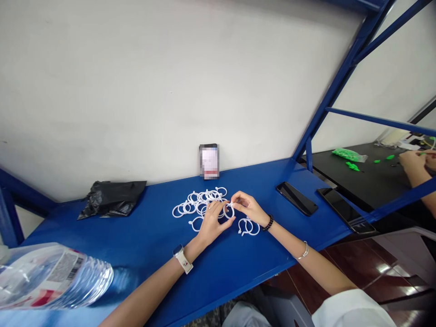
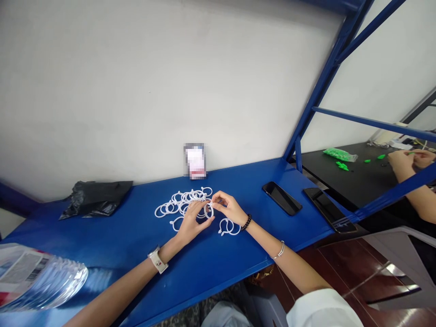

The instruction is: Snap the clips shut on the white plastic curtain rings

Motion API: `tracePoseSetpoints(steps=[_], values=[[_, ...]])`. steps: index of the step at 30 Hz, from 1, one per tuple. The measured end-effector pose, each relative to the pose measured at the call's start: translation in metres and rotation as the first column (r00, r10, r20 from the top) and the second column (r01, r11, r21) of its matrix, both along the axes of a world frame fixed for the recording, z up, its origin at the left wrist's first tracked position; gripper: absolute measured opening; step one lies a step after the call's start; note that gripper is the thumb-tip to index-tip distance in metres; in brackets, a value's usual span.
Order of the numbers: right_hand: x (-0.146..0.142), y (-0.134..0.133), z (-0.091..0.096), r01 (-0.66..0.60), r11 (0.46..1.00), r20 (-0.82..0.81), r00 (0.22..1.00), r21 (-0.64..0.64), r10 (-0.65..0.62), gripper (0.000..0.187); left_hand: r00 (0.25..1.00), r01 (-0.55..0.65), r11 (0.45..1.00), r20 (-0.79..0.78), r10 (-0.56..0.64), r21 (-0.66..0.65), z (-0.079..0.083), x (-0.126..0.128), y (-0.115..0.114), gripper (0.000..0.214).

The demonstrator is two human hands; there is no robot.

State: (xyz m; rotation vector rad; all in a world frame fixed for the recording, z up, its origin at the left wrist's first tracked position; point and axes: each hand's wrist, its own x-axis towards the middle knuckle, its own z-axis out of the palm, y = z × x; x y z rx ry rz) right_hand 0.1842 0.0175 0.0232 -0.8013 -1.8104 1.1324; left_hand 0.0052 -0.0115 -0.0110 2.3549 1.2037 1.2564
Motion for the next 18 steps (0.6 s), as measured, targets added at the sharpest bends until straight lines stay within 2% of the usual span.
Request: tracePoseSetpoints(steps=[6,13,18], values=[[-0.0002,-0.0011,-0.0001,0.015,1.0,0.021,1.0,0.0,-0.015,0.025,1.0,0.004,1.0,0.001,-0.004,-0.006,-0.0007,-0.0003,0.0006,0.034],[-0.0003,-0.0019,0.0037,0.013,0.993,0.014,1.0,0.12,-0.015,0.024,0.998,-0.003,1.0,-0.059,0.003,0.001,0.003,-0.0001,-0.0014,0.03],[0.0004,-0.0008,0.0025,-0.001,0.991,0.022,1.0,0.137,-0.002,0.025,0.997,-0.011,1.0,-0.081,0.012,0.019,0.0046,0.0004,-0.0024,0.026]])
